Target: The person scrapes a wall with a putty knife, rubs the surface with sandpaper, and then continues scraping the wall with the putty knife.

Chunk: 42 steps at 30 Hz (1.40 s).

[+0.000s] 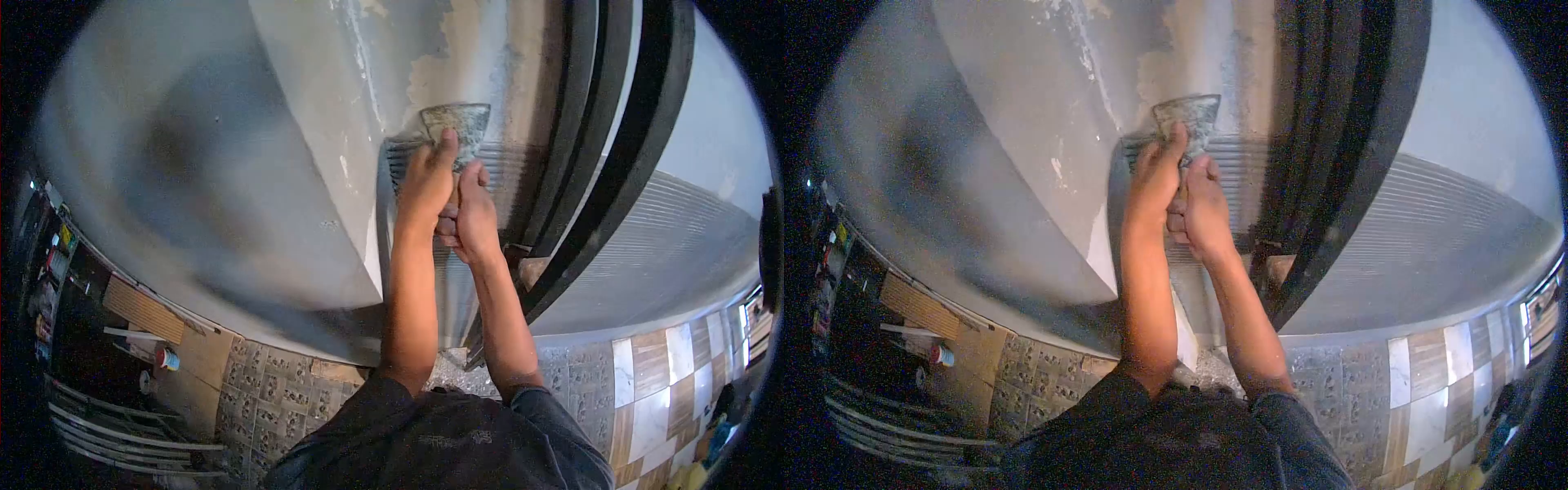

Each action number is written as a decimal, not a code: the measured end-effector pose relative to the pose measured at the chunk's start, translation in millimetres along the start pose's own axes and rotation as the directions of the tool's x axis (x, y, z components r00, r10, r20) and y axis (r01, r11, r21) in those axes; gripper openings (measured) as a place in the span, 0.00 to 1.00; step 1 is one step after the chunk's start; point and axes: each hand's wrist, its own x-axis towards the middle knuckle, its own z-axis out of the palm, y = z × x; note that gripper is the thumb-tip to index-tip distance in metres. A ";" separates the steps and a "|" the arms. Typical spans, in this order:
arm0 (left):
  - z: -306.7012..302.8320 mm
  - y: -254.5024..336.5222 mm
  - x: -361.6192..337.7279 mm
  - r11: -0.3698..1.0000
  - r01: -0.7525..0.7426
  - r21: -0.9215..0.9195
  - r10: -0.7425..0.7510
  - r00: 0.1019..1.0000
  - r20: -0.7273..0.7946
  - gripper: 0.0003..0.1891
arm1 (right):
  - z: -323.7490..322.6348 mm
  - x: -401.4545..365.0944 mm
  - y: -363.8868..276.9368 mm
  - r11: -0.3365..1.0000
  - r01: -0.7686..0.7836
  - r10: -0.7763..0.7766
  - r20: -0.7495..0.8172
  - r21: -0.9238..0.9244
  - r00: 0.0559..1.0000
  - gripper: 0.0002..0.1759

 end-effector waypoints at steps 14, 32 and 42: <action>-8.5 16.7 -5.6 0.950 0.095 -0.297 -0.052 0.988 0.149 0.30 | 2.7 8.0 0.8 0.889 0.338 -0.332 0.073 -0.309 0.940 0.20; -14.0 22.1 8.4 0.965 0.025 -0.260 -0.008 0.998 0.068 0.28 | 12.7 14.8 -19.9 0.986 0.044 -0.024 0.123 -0.160 0.992 0.16; -9.6 -2.0 4.9 0.883 0.090 -0.460 0.002 0.981 0.196 0.21 | -57.2 -110.1 -32.7 0.343 0.642 -0.200 0.615 -0.685 0.763 0.11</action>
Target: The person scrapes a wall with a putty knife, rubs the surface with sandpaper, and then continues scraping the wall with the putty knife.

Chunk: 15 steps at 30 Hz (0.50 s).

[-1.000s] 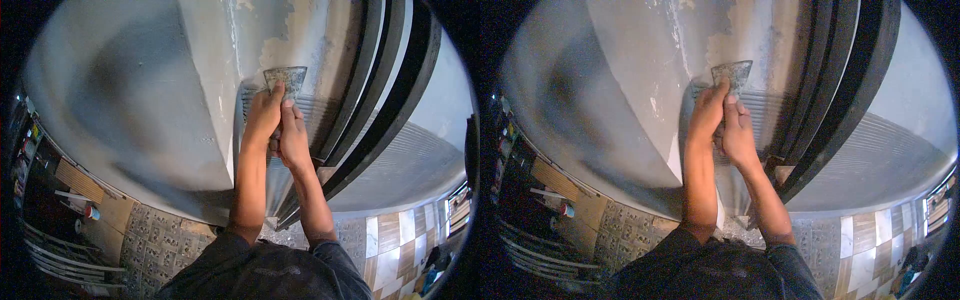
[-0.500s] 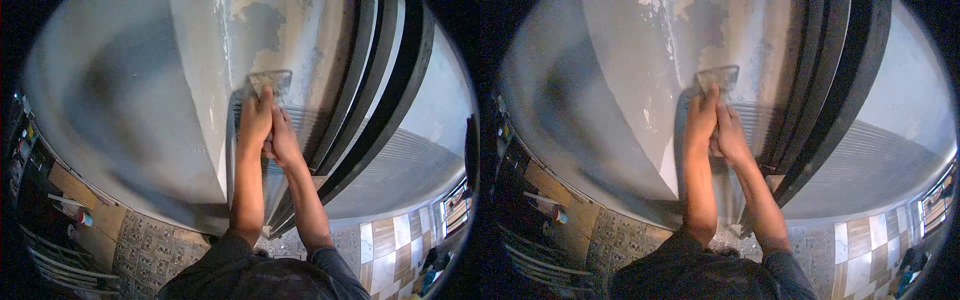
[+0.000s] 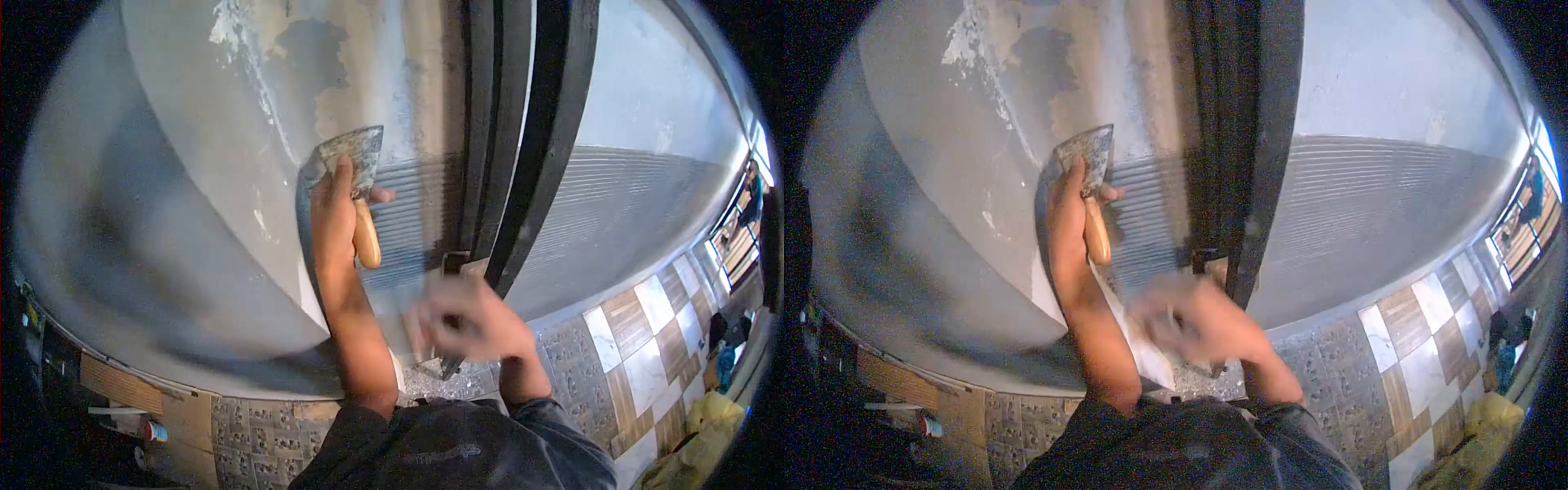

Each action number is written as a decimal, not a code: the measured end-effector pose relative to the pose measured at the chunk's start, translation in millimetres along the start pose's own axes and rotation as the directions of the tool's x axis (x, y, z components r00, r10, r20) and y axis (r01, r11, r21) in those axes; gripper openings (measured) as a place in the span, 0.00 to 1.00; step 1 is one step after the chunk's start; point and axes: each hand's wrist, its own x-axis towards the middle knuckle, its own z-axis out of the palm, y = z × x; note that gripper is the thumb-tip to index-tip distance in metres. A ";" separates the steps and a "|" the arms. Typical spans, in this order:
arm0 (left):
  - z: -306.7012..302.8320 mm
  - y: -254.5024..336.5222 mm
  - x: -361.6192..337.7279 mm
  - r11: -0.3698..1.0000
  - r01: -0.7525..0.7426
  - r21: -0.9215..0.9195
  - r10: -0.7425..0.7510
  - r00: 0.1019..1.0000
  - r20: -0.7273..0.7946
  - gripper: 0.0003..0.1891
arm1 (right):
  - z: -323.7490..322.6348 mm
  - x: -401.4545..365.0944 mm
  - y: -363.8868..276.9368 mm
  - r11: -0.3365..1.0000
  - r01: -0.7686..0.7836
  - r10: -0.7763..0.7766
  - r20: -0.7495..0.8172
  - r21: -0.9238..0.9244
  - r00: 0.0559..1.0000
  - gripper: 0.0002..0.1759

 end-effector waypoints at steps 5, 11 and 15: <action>16.8 -4.3 -6.9 0.994 0.054 -0.097 -0.062 0.994 -0.087 0.20 | 3.2 -14.5 -48.1 0.646 0.352 -0.723 0.394 0.678 0.567 0.08; 22.3 -19.1 -6.7 0.989 0.067 -0.132 -0.072 0.997 -0.033 0.21 | 23.4 -17.0 -50.4 0.525 0.314 -0.779 0.297 0.791 0.553 0.08; 21.1 -21.3 -7.9 0.990 0.078 -0.114 -0.082 0.996 -0.024 0.21 | 32.1 -15.6 -42.1 0.471 0.327 -0.798 0.237 0.820 0.555 0.09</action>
